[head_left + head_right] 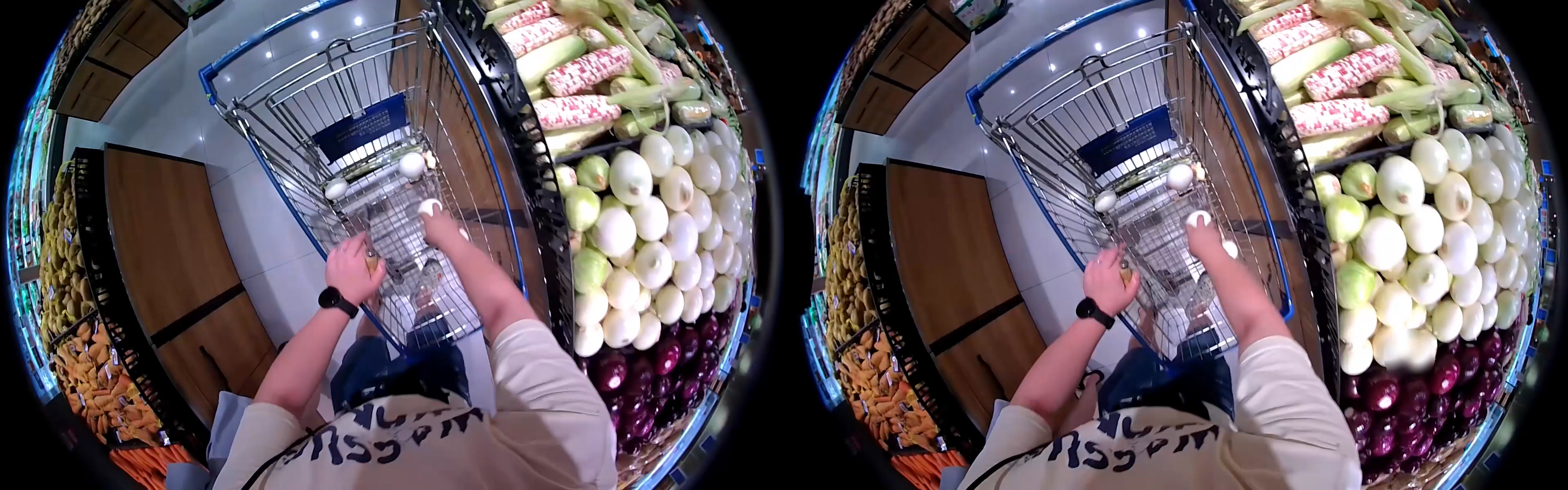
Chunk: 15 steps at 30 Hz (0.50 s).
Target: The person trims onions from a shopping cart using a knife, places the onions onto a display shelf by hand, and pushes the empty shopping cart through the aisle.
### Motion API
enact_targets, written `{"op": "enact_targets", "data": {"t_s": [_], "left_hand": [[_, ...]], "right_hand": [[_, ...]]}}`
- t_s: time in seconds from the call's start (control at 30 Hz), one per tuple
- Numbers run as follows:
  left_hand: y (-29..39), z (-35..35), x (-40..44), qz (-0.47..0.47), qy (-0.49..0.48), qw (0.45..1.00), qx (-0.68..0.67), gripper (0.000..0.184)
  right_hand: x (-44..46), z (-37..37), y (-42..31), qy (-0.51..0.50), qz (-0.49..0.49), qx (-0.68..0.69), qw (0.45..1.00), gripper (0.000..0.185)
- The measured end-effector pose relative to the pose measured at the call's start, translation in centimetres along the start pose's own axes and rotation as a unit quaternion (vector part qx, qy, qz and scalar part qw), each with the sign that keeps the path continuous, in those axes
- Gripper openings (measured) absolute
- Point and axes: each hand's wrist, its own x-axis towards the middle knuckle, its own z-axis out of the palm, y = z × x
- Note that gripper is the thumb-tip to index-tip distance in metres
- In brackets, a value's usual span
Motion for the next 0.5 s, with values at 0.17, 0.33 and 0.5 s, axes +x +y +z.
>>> {"op": "enact_targets", "data": {"t_s": [0.17, 0.33, 0.5], "left_hand": [[-0.2, 0.3, 0.2, 0.032, 0.017, 0.999, 0.005, 0.037], [0.1, 0.6, 0.4, 0.033, 0.016, 0.999, 0.024, 0.026], [0.4, 0.7, 0.5, 0.031, 0.02, 0.999, 0.035, 0.021]], "right_hand": [[6.0, 4.6, 0.7, -0.075, 0.06, -0.069, 0.993, 0.067], [7.0, 6.5, 1.1, -0.075, 0.058, -0.053, 0.994, 0.069], [6.1, 5.3, 1.6, -0.078, 0.041, -0.057, 0.994, 0.062]]}}
